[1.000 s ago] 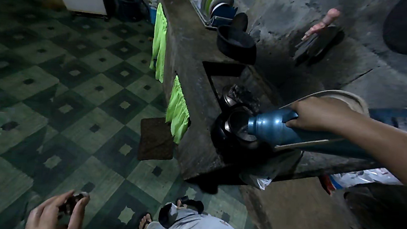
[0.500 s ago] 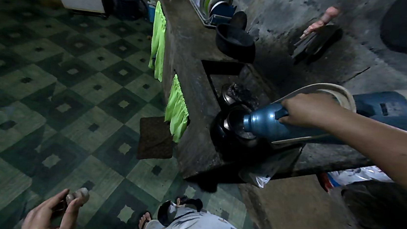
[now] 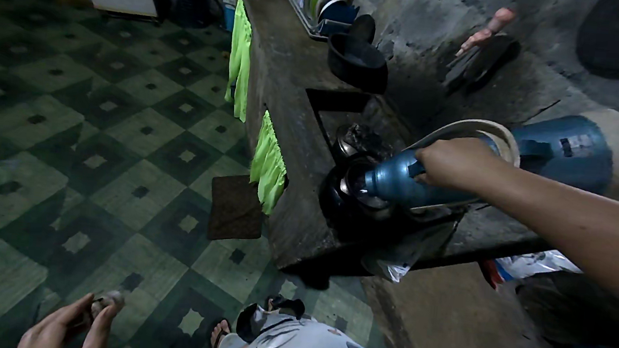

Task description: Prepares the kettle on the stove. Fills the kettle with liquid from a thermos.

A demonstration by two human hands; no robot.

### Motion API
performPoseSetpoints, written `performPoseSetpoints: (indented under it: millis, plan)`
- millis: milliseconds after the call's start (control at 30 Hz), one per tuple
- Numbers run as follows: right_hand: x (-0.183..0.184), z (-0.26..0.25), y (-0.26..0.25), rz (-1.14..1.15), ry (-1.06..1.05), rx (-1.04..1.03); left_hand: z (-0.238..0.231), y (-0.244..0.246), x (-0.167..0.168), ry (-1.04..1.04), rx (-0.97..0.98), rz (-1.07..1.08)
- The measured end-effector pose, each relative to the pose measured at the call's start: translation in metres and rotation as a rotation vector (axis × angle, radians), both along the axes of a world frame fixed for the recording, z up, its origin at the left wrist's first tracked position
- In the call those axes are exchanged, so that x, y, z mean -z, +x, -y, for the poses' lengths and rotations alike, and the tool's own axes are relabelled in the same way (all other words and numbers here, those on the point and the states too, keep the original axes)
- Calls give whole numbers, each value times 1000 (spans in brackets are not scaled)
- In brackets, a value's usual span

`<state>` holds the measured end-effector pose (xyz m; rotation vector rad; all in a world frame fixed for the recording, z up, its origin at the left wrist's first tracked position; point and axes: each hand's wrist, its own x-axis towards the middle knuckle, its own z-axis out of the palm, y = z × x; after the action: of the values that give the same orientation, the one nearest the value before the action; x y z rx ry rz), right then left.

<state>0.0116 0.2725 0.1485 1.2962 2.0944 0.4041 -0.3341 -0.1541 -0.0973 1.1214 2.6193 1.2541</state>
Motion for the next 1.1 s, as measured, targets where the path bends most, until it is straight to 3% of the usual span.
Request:
performPoseSetpoints:
  millis: [267, 633, 800, 933, 1100]
  plan:
    - [0, 2, 0, -5, 32, -49, 3, -3, 3, 53, -15, 54]
    - [-6, 11, 5, 26, 75, -93, -13, 16, -13, 349, -37, 439]
    - [0, 13, 21, -5, 70, -142, -26, 41, -30, 236, -90, 417]
    - [4, 1, 52, -168, 94, -148, -45, 62, -42, 188, -61, 359]
    - [-7, -14, 111, -507, 133, 81, -74, 76, -57, 236, 48, 281]
